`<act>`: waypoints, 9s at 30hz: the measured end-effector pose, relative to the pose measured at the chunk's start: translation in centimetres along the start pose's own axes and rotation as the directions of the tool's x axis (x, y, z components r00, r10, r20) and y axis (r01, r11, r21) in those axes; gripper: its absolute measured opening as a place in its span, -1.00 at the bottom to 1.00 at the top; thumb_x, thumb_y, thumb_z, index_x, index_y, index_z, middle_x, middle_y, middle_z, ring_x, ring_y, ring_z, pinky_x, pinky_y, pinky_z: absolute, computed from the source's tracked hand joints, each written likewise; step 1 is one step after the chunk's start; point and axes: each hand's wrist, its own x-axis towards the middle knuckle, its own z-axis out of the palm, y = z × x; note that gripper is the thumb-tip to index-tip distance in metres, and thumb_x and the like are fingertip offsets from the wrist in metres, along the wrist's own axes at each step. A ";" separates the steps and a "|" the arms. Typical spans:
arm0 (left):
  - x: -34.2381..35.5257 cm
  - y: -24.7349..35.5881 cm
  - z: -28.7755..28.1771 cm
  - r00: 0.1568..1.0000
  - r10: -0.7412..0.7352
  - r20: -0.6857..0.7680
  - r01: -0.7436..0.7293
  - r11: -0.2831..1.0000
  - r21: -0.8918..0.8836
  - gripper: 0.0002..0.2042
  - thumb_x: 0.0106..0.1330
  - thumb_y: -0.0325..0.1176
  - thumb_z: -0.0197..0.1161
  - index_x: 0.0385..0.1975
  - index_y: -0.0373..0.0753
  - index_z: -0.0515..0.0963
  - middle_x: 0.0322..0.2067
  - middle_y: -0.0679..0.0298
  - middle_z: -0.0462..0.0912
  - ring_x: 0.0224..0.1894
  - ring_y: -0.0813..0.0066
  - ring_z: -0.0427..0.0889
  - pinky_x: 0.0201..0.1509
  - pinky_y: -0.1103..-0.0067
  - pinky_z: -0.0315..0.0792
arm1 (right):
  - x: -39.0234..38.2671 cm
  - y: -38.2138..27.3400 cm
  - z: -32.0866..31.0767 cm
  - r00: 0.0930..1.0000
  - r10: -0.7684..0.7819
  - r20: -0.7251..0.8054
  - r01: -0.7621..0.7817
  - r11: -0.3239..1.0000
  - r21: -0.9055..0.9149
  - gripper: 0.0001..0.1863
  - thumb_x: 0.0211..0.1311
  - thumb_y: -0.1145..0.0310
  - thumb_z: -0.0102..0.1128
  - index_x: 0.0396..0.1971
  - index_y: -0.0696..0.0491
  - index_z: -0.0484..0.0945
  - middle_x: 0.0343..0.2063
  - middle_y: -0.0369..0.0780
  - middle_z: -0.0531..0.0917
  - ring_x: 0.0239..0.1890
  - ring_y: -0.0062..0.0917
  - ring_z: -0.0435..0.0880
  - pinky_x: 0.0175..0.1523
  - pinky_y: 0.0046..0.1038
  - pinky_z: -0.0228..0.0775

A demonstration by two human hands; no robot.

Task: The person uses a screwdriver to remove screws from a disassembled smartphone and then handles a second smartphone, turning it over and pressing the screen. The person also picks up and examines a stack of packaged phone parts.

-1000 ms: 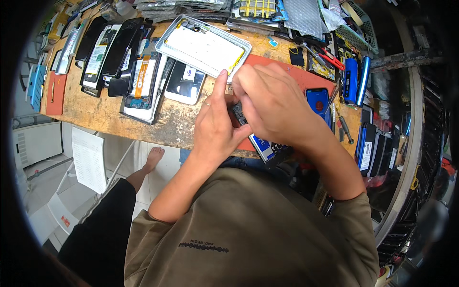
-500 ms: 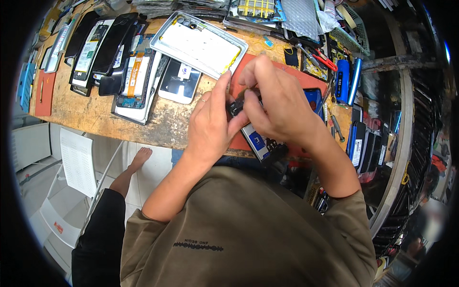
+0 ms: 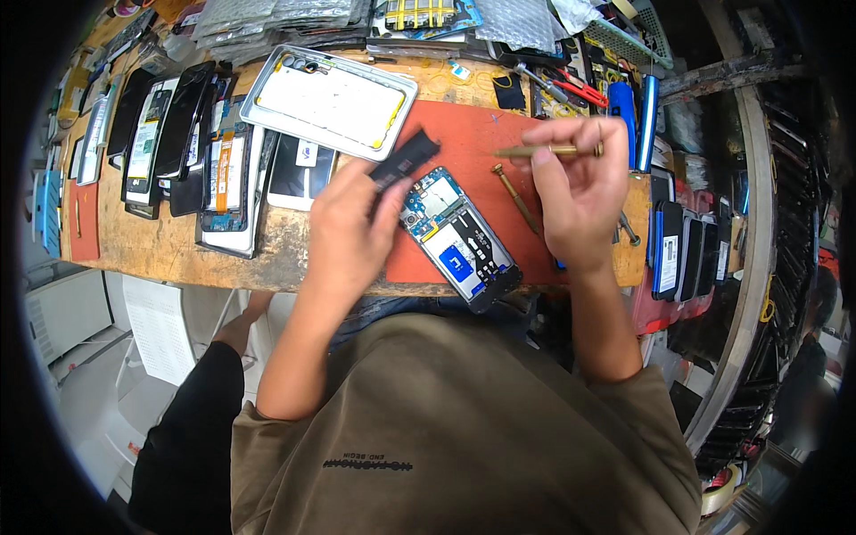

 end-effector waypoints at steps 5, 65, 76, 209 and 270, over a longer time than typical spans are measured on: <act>4.2 -1.9 -3.1 0.924 -0.344 -0.169 0.376 0.897 0.230 -0.51 0.36 -0.31 0.55 0.18 -0.40 0.56 -0.46 0.18 0.69 -0.42 0.60 0.57 -0.29 0.56 0.49 | -4.3 0.0 -1.9 0.998 0.015 0.061 0.001 0.971 -0.241 -0.68 0.34 0.72 0.19 -0.15 0.12 0.23 -0.19 -0.10 0.68 -0.38 -0.78 0.56 -0.37 -0.65 0.39; -3.1 0.4 0.3 0.989 -0.144 -0.031 0.140 0.985 -0.104 -0.83 0.39 -0.67 0.22 -0.08 -0.41 0.63 -0.27 0.08 0.76 -0.22 0.14 0.71 -0.08 0.36 0.56 | -3.7 1.4 3.6 0.929 -0.193 0.316 0.310 0.871 -0.381 -0.69 0.37 0.71 0.29 0.01 0.29 0.39 -0.22 0.03 0.74 -0.23 -0.37 0.80 -0.14 -0.42 0.71; -3.1 0.4 -0.1 0.992 -0.129 -0.008 0.127 0.983 -0.133 -0.79 0.38 -0.67 0.22 -0.03 -0.40 0.62 -0.24 0.06 0.74 -0.21 0.09 0.69 -0.06 0.31 0.54 | -0.3 -2.0 5.3 0.777 -0.136 0.615 0.512 0.705 -0.490 -0.75 0.06 0.60 0.35 -0.25 0.05 0.55 -0.38 -0.19 0.55 -0.40 -0.23 0.54 -0.30 -0.22 0.34; 1.3 3.0 -1.5 0.945 -0.042 0.325 0.009 0.995 0.101 -0.94 0.41 -0.54 0.30 -0.19 -0.33 0.59 -0.30 0.05 0.67 -0.24 0.01 0.64 -0.13 0.25 0.51 | -12.2 -3.8 -3.1 0.934 0.230 0.272 0.106 0.549 -0.829 -0.07 -0.10 -0.12 0.73 0.18 0.22 0.59 -0.56 -0.18 0.69 -0.58 -0.35 0.71 -0.43 -0.33 0.53; 2.4 -0.6 -1.9 0.953 0.114 0.280 -0.076 0.987 -0.142 -0.83 0.18 -0.73 0.41 -0.33 -0.36 0.59 -0.23 0.15 0.70 -0.22 0.29 0.72 -0.21 0.50 0.56 | -6.3 -0.9 -0.8 0.890 -0.031 0.454 0.332 0.728 -0.600 -0.68 0.21 0.51 0.33 -0.02 0.07 0.71 -0.55 -0.23 0.63 -0.57 -0.33 0.66 -0.45 -0.30 0.46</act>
